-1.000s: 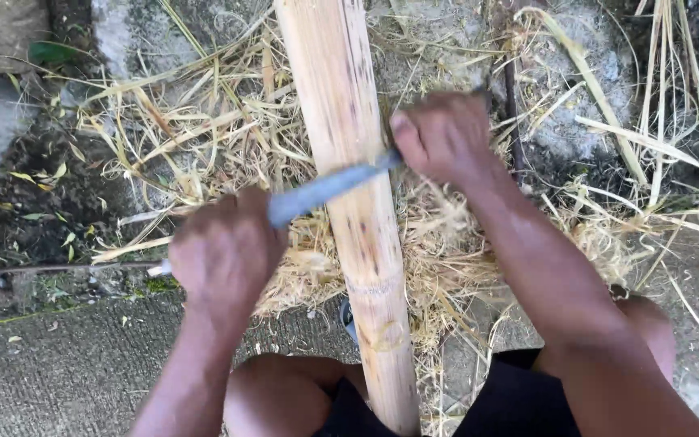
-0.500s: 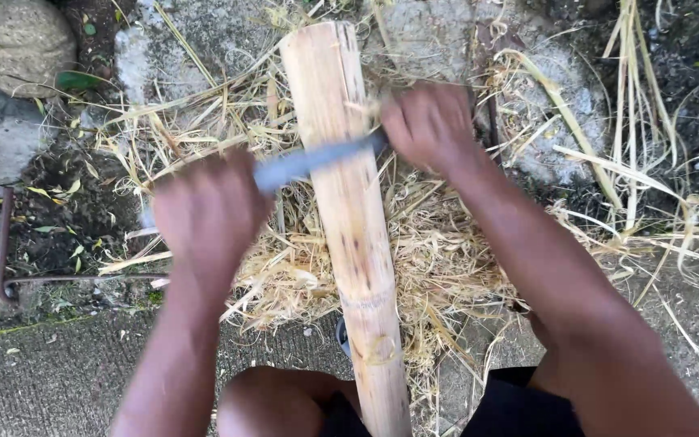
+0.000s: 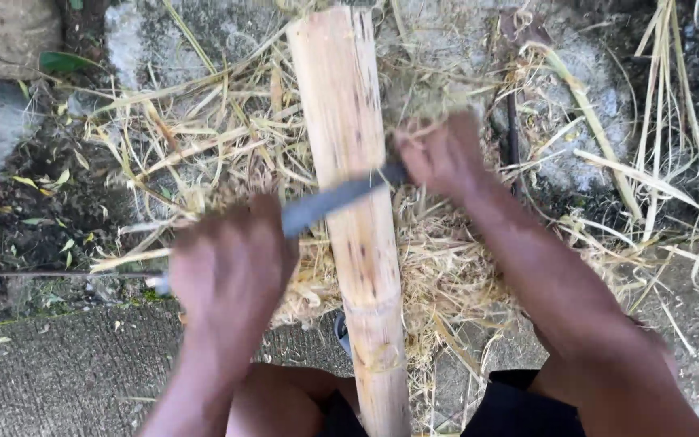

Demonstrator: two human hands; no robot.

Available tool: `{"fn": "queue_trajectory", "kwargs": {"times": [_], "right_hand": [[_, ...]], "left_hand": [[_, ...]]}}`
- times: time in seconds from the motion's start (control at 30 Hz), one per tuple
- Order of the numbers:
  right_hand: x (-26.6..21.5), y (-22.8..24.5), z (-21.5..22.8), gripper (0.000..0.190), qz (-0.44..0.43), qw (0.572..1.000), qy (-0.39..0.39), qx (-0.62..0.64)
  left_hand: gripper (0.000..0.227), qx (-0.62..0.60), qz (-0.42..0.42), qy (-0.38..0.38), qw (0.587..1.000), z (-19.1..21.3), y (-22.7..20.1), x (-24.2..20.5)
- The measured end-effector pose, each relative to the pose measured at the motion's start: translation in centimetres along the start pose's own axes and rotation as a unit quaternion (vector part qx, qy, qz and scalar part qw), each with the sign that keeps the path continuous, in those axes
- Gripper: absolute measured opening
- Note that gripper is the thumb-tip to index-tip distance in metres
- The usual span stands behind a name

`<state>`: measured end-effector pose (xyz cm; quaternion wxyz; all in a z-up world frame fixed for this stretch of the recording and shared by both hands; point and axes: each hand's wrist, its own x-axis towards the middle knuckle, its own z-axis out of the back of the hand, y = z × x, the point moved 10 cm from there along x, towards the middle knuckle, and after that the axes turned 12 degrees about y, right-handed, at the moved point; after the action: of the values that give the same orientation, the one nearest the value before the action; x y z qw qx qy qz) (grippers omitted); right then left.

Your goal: Scraping and stripping the outer layer of a bamboo pole with a machete.

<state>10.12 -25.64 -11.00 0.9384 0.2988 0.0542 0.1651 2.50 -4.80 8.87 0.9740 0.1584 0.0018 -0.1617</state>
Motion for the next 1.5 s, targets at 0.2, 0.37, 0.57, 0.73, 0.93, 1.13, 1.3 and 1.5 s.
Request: {"fn": "queue_trajectory", "kwargs": {"times": [0.2, 0.37, 0.57, 0.73, 0.93, 1.13, 1.3, 1.5], "right_hand": [[-3.2, 1.6, -1.3, 0.049, 0.081, 0.997, 0.000, -0.020], [-2.2, 1.0, -0.7, 0.039, 0.108, 0.993, -0.042, -0.039], [0.3, -0.4, -0.8, 0.047, -0.004, 0.997, 0.030, -0.069], [6.2, -1.9, 3.6, 0.048, 0.050, 0.978, -0.089, -0.183], [4.9, -1.3, 2.3, 0.043, -0.018, 0.996, -0.021, -0.090], [-0.5, -0.6, -1.0, 0.051, -0.009, 0.993, 0.049, -0.106], [5.4, -0.5, 2.2, 0.052, 0.012, 0.996, 0.011, -0.092], [15.1, -2.5, 7.8, 0.041, 0.114, 0.979, -0.135, -0.101]], "left_hand": [[0.031, -0.065, -0.015, 0.081, 0.994, -3.7, -1.3, -2.9], [0.038, -0.056, 0.012, 0.036, 0.998, -1.9, -0.1, -1.9], [0.045, -0.003, -0.001, 0.039, 0.999, -3.8, -0.3, -1.4], [0.046, 0.041, 0.007, -0.001, 0.999, -1.6, 1.1, 5.9], [0.032, 0.057, -0.013, 0.039, 0.998, -1.4, 0.7, 5.0], [0.035, -0.021, -0.003, 0.141, 0.990, -3.9, -0.5, -1.6], [0.039, 0.002, 0.016, 0.099, 0.995, -3.8, 1.4, 3.6], [0.014, 0.039, 0.018, 0.016, 0.999, -2.5, 6.4, 16.8]]}}
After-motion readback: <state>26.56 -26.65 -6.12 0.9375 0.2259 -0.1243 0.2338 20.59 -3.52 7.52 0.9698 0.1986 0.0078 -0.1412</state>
